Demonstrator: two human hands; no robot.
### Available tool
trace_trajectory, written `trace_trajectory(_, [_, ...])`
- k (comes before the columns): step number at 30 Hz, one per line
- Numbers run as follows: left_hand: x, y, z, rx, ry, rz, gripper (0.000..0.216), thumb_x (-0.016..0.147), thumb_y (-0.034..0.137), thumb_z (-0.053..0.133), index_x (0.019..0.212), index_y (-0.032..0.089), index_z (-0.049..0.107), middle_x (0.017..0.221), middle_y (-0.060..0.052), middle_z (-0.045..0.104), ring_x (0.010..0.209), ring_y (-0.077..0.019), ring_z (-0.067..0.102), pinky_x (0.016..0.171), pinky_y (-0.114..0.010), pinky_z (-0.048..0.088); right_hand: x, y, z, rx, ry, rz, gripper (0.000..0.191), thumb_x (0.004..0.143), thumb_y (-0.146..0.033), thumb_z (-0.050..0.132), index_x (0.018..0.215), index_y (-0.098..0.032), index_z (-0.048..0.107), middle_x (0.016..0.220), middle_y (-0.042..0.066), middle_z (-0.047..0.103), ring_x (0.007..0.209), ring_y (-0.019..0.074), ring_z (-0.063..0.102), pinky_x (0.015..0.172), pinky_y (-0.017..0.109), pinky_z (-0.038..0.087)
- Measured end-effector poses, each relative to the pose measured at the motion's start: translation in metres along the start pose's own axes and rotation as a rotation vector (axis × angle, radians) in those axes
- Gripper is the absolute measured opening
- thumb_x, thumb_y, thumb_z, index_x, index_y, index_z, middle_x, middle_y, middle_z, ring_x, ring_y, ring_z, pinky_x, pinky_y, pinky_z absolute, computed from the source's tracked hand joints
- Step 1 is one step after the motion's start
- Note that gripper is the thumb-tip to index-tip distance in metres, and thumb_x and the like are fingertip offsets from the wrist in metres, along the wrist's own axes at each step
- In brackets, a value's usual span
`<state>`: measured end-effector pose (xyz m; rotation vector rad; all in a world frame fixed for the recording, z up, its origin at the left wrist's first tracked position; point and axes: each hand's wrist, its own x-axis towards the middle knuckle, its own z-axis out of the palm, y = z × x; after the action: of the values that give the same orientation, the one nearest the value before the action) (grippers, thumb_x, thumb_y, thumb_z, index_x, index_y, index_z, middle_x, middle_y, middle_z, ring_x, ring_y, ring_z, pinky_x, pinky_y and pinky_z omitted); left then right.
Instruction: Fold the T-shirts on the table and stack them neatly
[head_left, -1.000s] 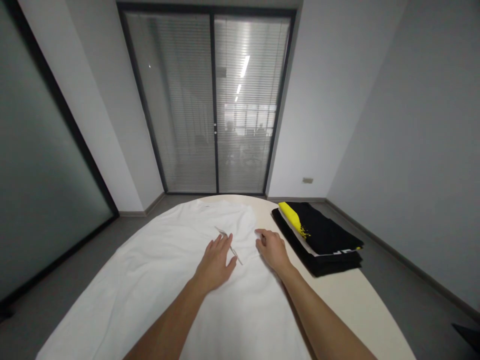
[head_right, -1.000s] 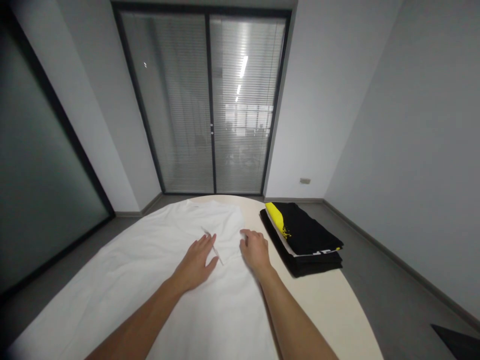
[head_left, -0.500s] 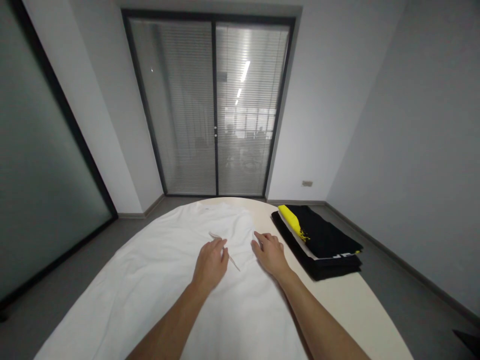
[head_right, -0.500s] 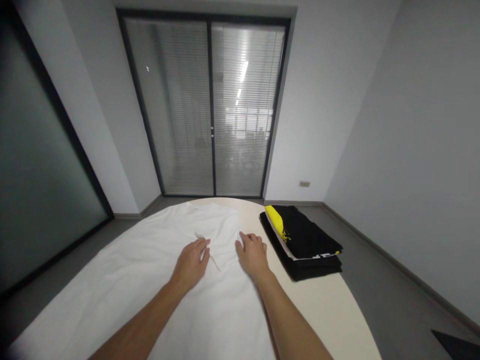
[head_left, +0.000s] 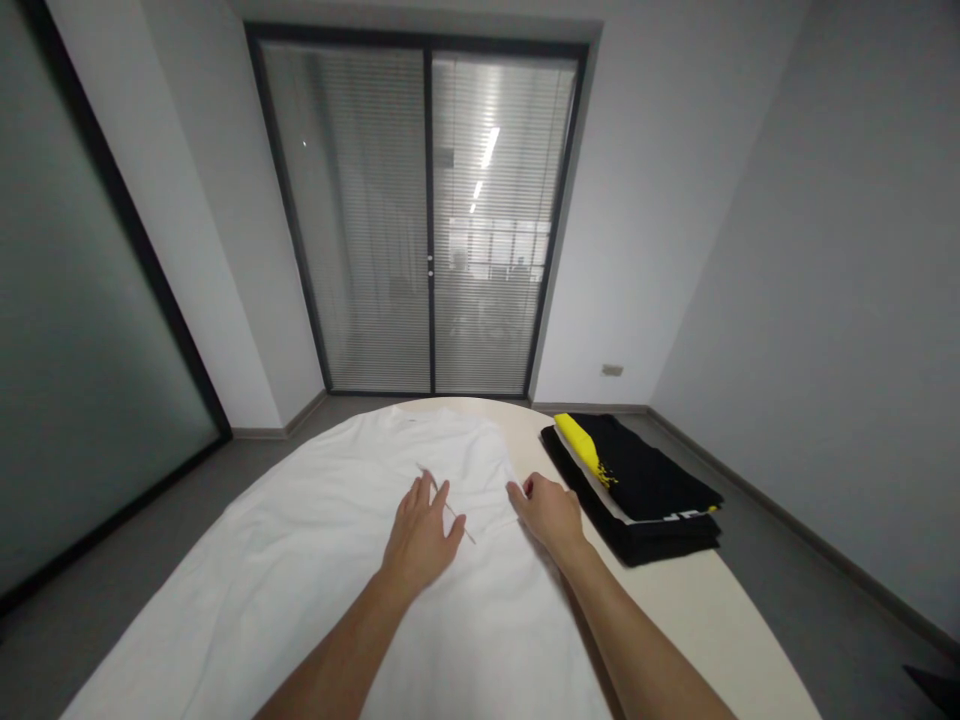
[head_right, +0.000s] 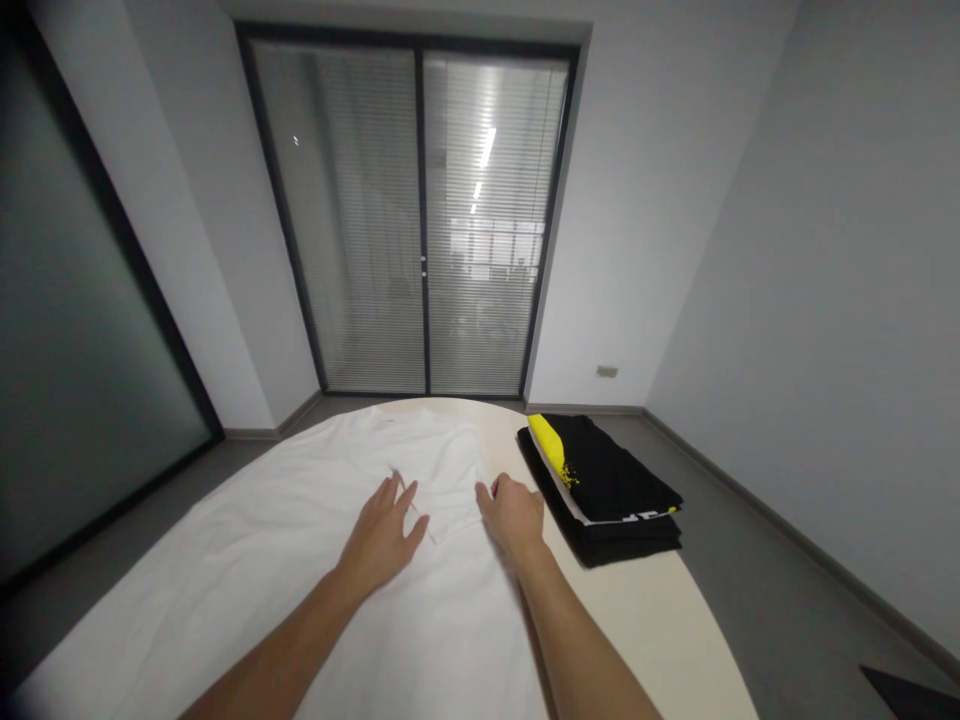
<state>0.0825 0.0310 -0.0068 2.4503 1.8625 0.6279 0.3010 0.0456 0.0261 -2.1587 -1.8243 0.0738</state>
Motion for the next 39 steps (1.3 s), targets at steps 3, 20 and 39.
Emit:
trace_trajectory(3, [-0.001, 0.001, -0.001, 0.005, -0.016, -0.011, 0.065, 0.093, 0.05, 0.053, 0.151, 0.022, 0.046, 0.166, -0.016, 0.02, 0.151, -0.0397, 0.021, 0.119, -0.054, 0.024, -0.004, -0.005, 0.0, -0.031, 0.103, -0.134, 0.041, 0.102, -0.041, 0.04, 0.128, -0.017, 0.061, 0.117, 0.016, 0.07, 0.108, 0.0282, 0.063, 0.093, 0.04, 0.037])
trace_trajectory(20, [-0.004, 0.008, -0.001, 0.045, -0.144, -0.08, 0.077, 0.091, 0.072, 0.041, 0.157, 0.032, 0.033, 0.166, -0.012, 0.02, 0.151, -0.0457, 0.009, 0.118, -0.067, 0.009, -0.006, -0.01, 0.017, -0.047, -0.192, -0.163, 0.062, 0.102, -0.055, 0.024, 0.157, -0.03, 0.033, 0.166, 0.001, 0.023, 0.154, 0.0357, 0.009, 0.12, 0.06, 0.002])
trace_trajectory(39, [-0.011, 0.008, -0.016, -0.092, -0.191, 0.181, 0.066, 0.094, 0.056, 0.052, 0.154, 0.037, 0.037, 0.167, -0.007, 0.017, 0.153, -0.038, 0.01, 0.12, -0.06, 0.015, 0.017, 0.012, -0.007, 0.091, -0.19, 0.022, 0.032, 0.093, -0.041, 0.056, 0.093, -0.013, 0.072, 0.099, 0.016, 0.074, 0.092, 0.0264, 0.069, 0.077, 0.032, 0.045])
